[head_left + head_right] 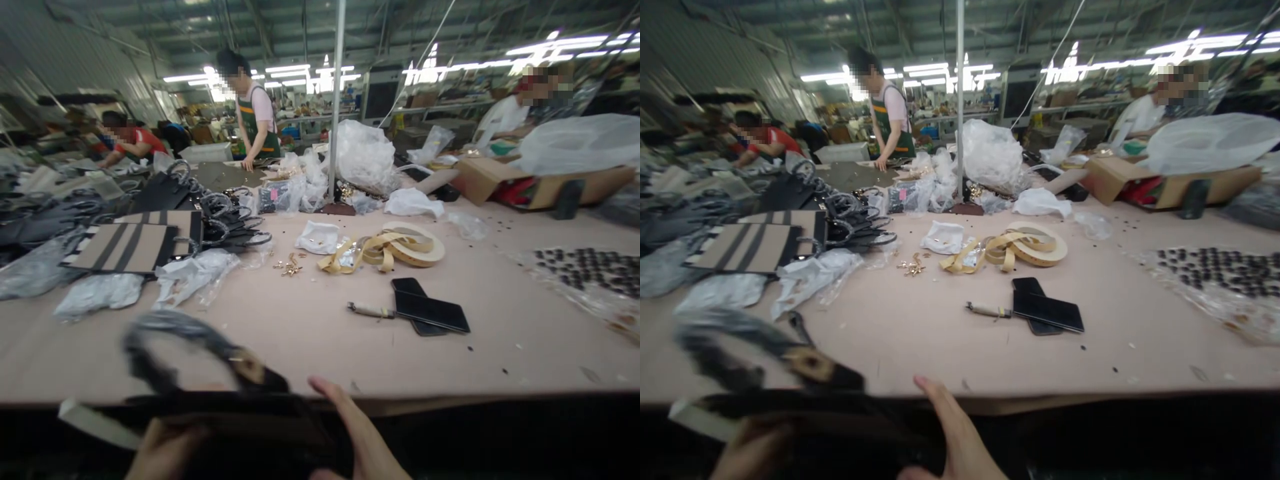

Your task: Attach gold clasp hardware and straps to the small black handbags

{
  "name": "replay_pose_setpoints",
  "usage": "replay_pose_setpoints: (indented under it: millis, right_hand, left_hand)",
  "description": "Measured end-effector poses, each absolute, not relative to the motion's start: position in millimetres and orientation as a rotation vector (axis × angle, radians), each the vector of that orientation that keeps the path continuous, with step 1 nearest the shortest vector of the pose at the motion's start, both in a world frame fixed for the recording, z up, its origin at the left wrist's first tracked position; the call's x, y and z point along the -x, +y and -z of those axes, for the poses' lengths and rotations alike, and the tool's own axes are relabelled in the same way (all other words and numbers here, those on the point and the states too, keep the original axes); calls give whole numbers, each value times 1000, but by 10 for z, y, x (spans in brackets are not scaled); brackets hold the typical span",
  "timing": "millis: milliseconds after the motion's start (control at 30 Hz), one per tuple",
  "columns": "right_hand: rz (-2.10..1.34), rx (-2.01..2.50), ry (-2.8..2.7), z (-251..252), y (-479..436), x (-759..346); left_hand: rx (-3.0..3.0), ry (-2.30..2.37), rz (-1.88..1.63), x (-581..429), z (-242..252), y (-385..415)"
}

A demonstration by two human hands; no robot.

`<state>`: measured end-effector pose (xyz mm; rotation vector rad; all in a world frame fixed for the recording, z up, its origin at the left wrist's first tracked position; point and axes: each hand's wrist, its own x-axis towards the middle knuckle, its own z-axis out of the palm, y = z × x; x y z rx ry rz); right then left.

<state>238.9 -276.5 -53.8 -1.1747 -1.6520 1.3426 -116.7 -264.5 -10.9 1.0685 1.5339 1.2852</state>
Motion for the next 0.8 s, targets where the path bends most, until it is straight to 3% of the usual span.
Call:
replay_pose_setpoints:
  millis: [100,233,400,567,800]
  right_hand:
    - [-1429,1232,-1701,554,-2738,-2271]
    - [-1461,1202,-1819,548,-2666,-2221]
    - [-1532,1020,-2209,179,-2045,-2254]
    - [-1036,1104,-2181,-149,-913,-2222]
    - [-771,1236,-2036,-69,119,-1824]
  left_hand:
    - [-1105,1531,-992,763,329,-2701]
    - [-960,1370,-1048,754,299,-2653]
    - [-934,1240,-1212,903,-7,-2308]
    - [-1174,1473,-1404,847,96,-1837]
    - [-1278,1389,-1332,498,385,-1586]
